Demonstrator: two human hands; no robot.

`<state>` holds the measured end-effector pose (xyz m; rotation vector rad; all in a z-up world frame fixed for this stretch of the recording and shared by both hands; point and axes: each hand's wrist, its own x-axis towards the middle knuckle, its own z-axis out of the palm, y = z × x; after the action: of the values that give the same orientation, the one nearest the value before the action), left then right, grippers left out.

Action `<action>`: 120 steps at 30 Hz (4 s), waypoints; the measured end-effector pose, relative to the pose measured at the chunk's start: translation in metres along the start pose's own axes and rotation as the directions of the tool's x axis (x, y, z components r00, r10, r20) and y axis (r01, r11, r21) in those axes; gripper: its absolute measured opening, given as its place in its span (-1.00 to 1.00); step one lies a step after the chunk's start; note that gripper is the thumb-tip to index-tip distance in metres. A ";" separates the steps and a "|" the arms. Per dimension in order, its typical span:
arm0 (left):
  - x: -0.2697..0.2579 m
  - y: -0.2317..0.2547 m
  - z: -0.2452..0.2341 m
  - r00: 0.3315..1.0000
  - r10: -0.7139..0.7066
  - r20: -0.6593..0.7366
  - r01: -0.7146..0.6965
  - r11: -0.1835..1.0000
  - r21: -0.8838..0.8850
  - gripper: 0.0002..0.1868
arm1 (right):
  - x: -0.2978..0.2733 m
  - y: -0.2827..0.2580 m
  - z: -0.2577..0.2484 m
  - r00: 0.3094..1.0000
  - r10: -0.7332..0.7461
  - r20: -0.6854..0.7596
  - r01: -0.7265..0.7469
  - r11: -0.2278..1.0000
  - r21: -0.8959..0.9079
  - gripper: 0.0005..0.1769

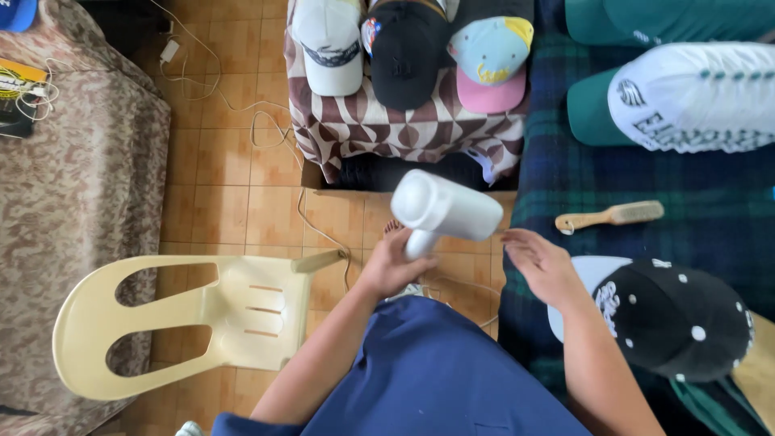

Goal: Cleaning a baseball cap using a brush and a hair dryer, then organizing it on a rack.

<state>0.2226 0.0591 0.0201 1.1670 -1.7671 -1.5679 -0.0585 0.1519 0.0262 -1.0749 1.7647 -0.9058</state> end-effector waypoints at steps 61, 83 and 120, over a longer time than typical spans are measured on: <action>0.214 0.101 0.112 0.764 -0.394 0.511 0.239 0.908 0.343 -0.64 | -0.073 -0.014 -0.165 0.693 0.322 -0.645 -0.281 0.945 0.169 -0.61; 0.113 0.065 0.121 0.542 -0.318 0.778 -0.136 0.880 0.455 -0.37 | -0.110 0.128 -0.159 0.705 -0.330 -0.628 -0.268 0.696 -0.666 -0.63; 0.055 0.097 0.206 0.852 -0.385 0.353 0.195 0.861 0.470 -0.66 | -0.082 0.129 -0.167 0.534 -0.533 -0.656 -0.205 0.672 -0.712 -0.81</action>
<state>-0.0004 0.1190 0.0609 1.4264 -2.4089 -1.7896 -0.2288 0.2989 -0.0022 -1.4805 3.0932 -0.9265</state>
